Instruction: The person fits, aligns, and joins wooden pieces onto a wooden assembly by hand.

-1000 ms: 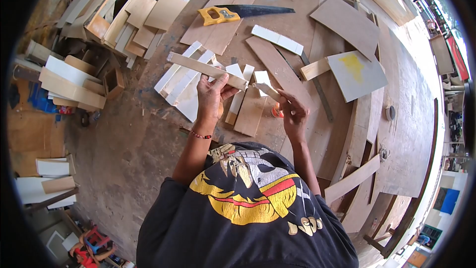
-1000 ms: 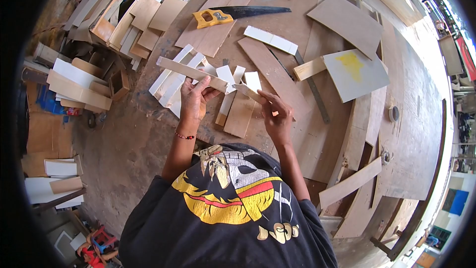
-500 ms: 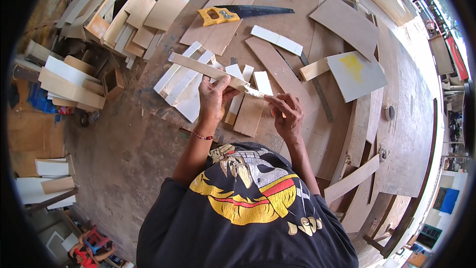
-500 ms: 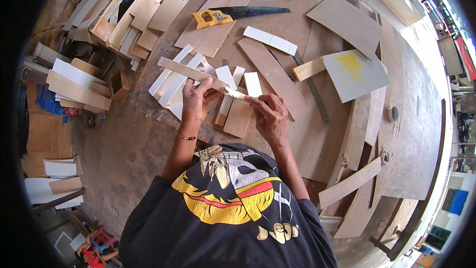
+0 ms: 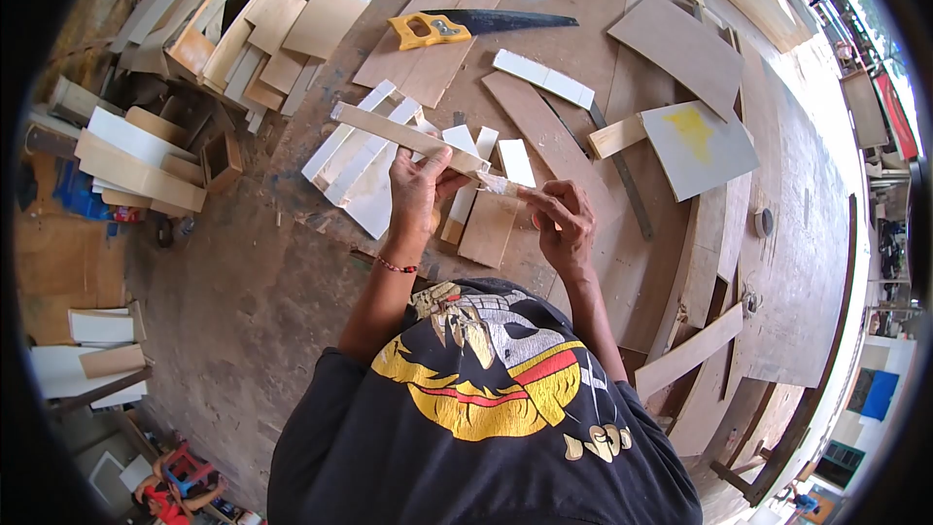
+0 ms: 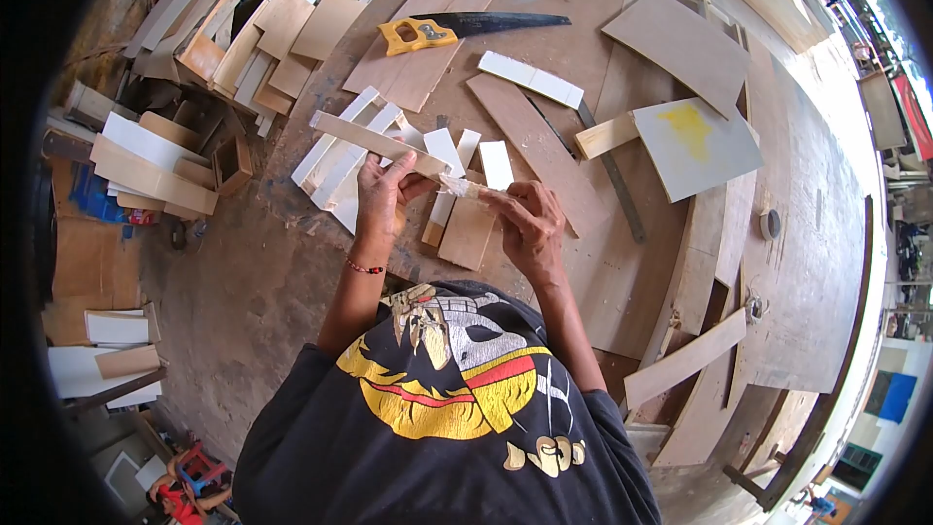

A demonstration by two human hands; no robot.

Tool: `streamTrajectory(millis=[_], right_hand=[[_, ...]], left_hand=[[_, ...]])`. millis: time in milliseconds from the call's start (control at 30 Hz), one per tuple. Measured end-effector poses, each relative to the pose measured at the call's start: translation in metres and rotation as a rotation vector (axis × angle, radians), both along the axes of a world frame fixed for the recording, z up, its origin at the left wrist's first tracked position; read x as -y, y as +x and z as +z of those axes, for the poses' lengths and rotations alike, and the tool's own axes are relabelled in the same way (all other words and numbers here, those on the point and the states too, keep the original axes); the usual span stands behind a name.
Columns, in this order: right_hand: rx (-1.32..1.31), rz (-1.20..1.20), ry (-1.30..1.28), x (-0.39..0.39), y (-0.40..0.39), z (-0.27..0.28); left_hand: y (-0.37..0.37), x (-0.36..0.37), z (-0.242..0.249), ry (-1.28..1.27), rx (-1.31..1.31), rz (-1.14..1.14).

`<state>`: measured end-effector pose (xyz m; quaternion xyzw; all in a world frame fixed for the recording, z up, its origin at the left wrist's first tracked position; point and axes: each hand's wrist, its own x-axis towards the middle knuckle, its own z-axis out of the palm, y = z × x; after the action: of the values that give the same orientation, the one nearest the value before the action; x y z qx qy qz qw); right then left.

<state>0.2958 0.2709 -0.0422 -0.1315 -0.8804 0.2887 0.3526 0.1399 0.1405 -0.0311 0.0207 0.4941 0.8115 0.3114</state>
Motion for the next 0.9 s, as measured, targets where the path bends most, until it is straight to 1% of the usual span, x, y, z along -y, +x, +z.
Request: streamTrajectory(millis=[33,167,233,267,333,467,533,767,867,900], right_hand=[[0.003,0.039,0.010,-0.0007,0.0005,0.0003],[-0.023,0.057,-0.033,-0.0001,0.0004,0.0003],[-0.054,-0.001,-0.148,0.0012,0.0001,0.0006],[-0.054,-0.001,-0.148,0.0019,-0.0007,0.0006],[-0.014,-0.092,-0.157,0.0030,-0.0019,0.0006],[-0.009,-0.093,-0.079,0.0031,-0.0020,0.0011],[0.003,-0.077,-0.019,0.0036,-0.0020,0.0023],[0.010,0.046,-0.011,0.0038,-0.0026,0.0022],[-0.013,0.071,-0.074,0.0033,-0.0017,0.0006],[-0.028,0.035,-0.152,0.0038,-0.0019,0.0016]], left_hand=[[-0.0010,0.0006,-0.0006,0.000,-0.001,0.006],[-0.0031,0.0020,-0.0031,-0.018,-0.002,0.020],[-0.0031,0.0023,-0.0035,0.004,-0.006,0.013],[-0.0025,0.0020,-0.0024,0.004,-0.007,0.013],[0.0004,0.0003,0.0005,0.020,-0.001,-0.001],[0.0034,-0.0021,-0.0015,-0.004,0.011,0.001],[0.0032,-0.0021,-0.0028,0.019,0.011,-0.005],[0.0027,-0.0021,-0.0042,0.013,0.009,0.015],[0.0008,-0.0021,-0.0029,-0.019,0.010,0.009],[0.0006,-0.0020,-0.0027,-0.015,0.012,0.012]])
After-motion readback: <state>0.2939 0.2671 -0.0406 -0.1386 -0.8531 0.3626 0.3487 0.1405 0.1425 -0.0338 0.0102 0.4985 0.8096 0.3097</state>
